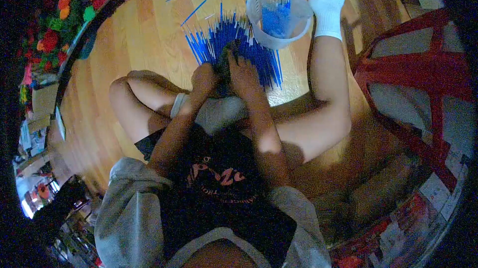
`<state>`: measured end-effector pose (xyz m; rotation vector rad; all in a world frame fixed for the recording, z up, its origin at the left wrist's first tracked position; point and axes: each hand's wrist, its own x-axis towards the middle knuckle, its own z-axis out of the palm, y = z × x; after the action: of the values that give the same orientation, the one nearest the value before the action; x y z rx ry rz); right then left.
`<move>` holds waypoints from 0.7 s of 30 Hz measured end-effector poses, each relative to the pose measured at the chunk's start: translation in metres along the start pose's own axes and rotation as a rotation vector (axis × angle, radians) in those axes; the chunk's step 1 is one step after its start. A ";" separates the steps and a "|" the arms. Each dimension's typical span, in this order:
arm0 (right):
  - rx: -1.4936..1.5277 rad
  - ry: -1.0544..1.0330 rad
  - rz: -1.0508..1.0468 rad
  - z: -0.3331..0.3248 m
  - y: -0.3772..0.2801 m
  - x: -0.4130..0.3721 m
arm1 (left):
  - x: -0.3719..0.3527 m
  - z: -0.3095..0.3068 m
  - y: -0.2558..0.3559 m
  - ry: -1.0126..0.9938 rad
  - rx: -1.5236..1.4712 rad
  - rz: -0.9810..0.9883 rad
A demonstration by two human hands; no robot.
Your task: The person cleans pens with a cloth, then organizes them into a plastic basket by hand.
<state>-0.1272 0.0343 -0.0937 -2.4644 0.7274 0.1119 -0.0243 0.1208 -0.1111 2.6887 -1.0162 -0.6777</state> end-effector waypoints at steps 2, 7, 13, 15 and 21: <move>-0.037 0.023 -0.007 0.007 0.005 0.002 | -0.002 0.006 0.002 0.039 0.020 0.020; 0.027 0.058 0.028 -0.001 0.007 0.005 | -0.006 0.011 0.000 0.109 0.000 0.046; 0.277 0.401 0.142 -0.007 0.014 0.004 | -0.002 0.007 -0.010 0.109 -0.092 -0.015; 0.342 0.387 0.167 -0.010 0.020 0.005 | 0.006 -0.001 -0.017 -0.044 -0.165 0.019; 0.408 0.404 0.214 -0.003 0.025 0.010 | 0.021 0.006 -0.049 -0.083 -0.318 0.067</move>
<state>-0.1319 0.0110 -0.1058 -2.0296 1.0656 -0.4264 0.0148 0.1440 -0.1400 2.3612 -0.9242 -0.8633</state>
